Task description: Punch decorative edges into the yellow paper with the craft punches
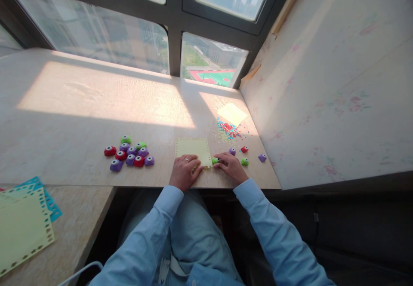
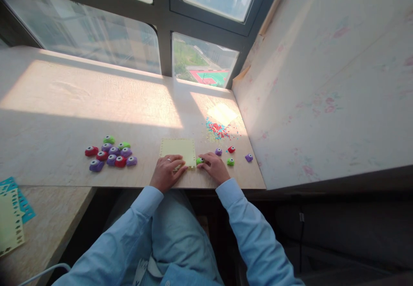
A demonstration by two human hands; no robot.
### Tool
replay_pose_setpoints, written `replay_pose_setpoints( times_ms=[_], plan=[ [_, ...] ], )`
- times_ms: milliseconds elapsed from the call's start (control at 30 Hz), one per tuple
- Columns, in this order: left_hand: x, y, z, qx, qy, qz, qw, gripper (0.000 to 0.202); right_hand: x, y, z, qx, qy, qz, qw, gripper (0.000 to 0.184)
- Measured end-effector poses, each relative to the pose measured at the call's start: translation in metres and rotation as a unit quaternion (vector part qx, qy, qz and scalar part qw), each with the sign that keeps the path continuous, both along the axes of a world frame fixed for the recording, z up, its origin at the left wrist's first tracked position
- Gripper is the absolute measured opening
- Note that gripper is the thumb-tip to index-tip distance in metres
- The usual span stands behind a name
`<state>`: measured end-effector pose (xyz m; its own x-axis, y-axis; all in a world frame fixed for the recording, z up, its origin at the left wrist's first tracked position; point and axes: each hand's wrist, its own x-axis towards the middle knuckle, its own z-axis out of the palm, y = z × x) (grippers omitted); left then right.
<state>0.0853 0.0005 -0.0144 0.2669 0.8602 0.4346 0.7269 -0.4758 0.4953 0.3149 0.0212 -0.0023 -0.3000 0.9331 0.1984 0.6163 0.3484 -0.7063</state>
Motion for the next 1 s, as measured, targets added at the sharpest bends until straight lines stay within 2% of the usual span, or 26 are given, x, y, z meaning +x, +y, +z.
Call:
replay_pose_setpoints(
  times_ms=[533, 1000],
  plan=[
    [0.0007, -0.0006, 0.0012, -0.013, 0.004, -0.003, 1.0, 0.013, 0.0056, 0.0084, -0.0008, -0.032, 0.024, 0.044, 0.998, 0.034],
    [0.0006, -0.0012, 0.0024, -0.023, -0.001, -0.004, 1.0, 0.014, 0.0047, 0.0083, 0.0026, -0.039, 0.01, 0.05, 0.998, 0.033]
  ],
)
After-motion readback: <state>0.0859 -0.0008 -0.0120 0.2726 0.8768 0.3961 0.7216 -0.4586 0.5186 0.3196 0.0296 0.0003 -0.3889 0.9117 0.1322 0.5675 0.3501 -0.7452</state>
